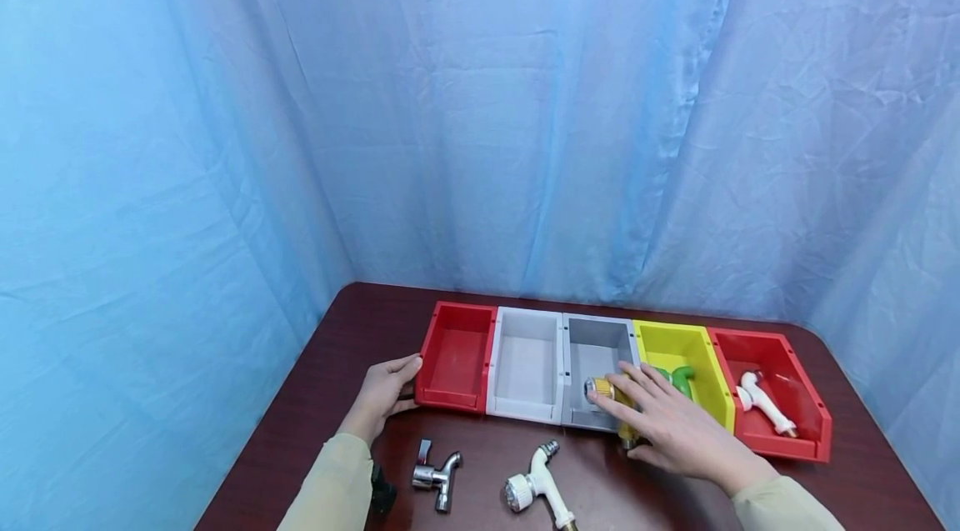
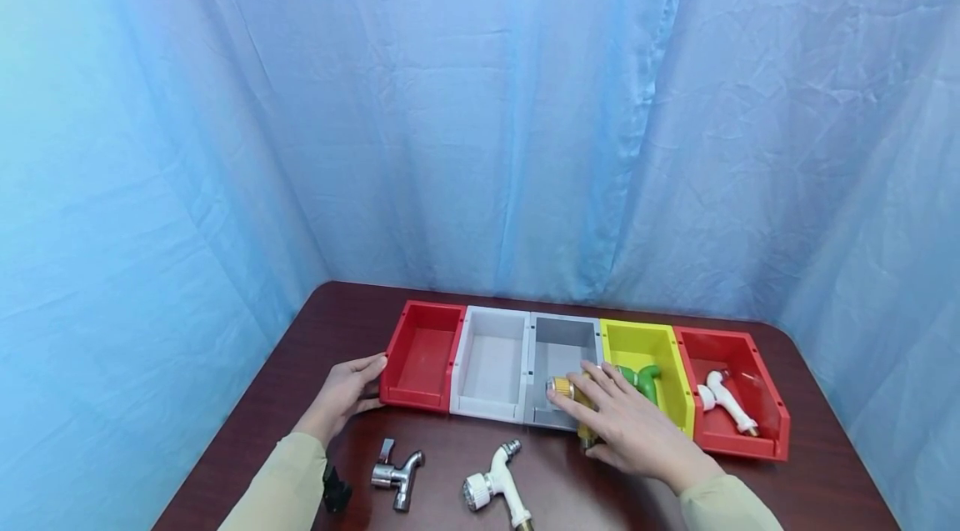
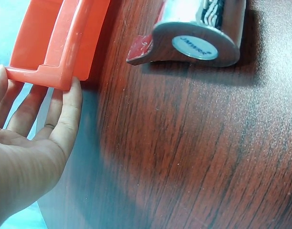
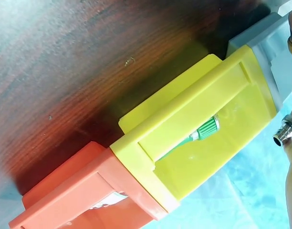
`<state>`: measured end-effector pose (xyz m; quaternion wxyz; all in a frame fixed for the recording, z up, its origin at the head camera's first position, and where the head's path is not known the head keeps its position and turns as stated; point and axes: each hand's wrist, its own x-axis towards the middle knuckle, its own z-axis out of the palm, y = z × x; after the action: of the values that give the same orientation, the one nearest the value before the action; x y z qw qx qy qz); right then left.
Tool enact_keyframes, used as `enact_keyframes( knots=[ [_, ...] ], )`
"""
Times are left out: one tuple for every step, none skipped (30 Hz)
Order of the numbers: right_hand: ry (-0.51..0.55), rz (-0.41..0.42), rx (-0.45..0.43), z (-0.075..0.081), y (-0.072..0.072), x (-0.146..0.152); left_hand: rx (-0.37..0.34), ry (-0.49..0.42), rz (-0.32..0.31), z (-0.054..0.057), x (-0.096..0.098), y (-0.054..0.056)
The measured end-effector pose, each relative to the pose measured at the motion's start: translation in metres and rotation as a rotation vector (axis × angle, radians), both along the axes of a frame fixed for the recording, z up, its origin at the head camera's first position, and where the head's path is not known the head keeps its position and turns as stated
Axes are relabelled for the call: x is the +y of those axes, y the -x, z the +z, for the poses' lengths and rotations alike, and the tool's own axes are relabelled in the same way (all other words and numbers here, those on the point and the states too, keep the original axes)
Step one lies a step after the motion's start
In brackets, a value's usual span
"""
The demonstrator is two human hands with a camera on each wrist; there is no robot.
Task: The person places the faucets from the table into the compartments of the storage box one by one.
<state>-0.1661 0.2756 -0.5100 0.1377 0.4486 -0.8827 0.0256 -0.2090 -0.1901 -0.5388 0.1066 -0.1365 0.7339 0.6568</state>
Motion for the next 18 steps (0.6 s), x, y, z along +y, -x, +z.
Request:
enact_keyframes(
  knots=[
    [0.002, -0.003, 0.001, 0.000, 0.001, 0.000, 0.000, 0.000, 0.000, 0.000, 0.000, 0.000],
    [0.000, -0.011, 0.003, 0.001, 0.003, 0.000, -0.001, 0.000, 0.000, 0.000, 0.000, 0.000],
    [0.002, -0.016, 0.002, 0.001, 0.004, 0.000, -0.001, 0.001, 0.000, 0.001, 0.000, 0.000],
    [0.003, -0.022, 0.000, 0.001, 0.005, -0.001, -0.002, 0.000, 0.000, 0.001, 0.000, 0.000],
    [0.004, -0.030, -0.004, 0.001, 0.006, -0.001, -0.002, 0.000, -0.001, 0.001, 0.000, 0.000],
    [0.003, -0.039, -0.005, 0.001, 0.007, -0.001, -0.003, 0.000, 0.000, 0.001, 0.000, 0.000],
    [0.002, -0.048, -0.007, 0.001, 0.008, 0.000, -0.003, 0.001, -0.001, 0.001, 0.000, 0.000],
    [-0.003, -0.058, -0.010, 0.000, 0.009, 0.000, -0.002, 0.001, -0.002, 0.001, 0.000, 0.000],
    [-0.003, -0.061, -0.013, 0.000, 0.010, 0.000, -0.002, 0.003, -0.002, 0.001, 0.000, 0.000],
    [-0.006, -0.068, -0.018, 0.000, 0.011, 0.000, -0.002, 0.003, -0.003, 0.001, 0.000, 0.000],
    [-0.007, -0.074, -0.025, 0.000, 0.013, 0.001, -0.001, 0.003, -0.003, 0.001, 0.000, 0.000],
    [-0.008, -0.077, -0.027, -0.001, 0.014, 0.001, -0.003, 0.004, -0.003, 0.000, 0.000, 0.000],
    [-0.009, -0.081, -0.030, -0.001, 0.015, 0.001, -0.002, 0.003, -0.003, 0.000, 0.000, 0.000],
    [-0.009, -0.086, -0.033, -0.001, 0.016, 0.001, -0.001, 0.003, -0.004, 0.000, 0.000, 0.000],
    [-0.010, -0.090, -0.034, -0.001, 0.017, 0.001, -0.003, 0.001, -0.002, 0.000, 0.000, 0.000],
    [-0.014, -0.097, -0.039, -0.001, 0.018, 0.001, -0.002, 0.000, -0.001, 0.000, 0.000, 0.000],
    [-0.017, -0.101, -0.041, -0.001, 0.020, 0.001, -0.002, -0.001, -0.001, 0.000, 0.000, 0.000],
    [-0.022, -0.108, -0.041, -0.001, 0.021, 0.001, -0.001, 0.000, -0.001, 0.000, 0.000, 0.000]
  ],
)
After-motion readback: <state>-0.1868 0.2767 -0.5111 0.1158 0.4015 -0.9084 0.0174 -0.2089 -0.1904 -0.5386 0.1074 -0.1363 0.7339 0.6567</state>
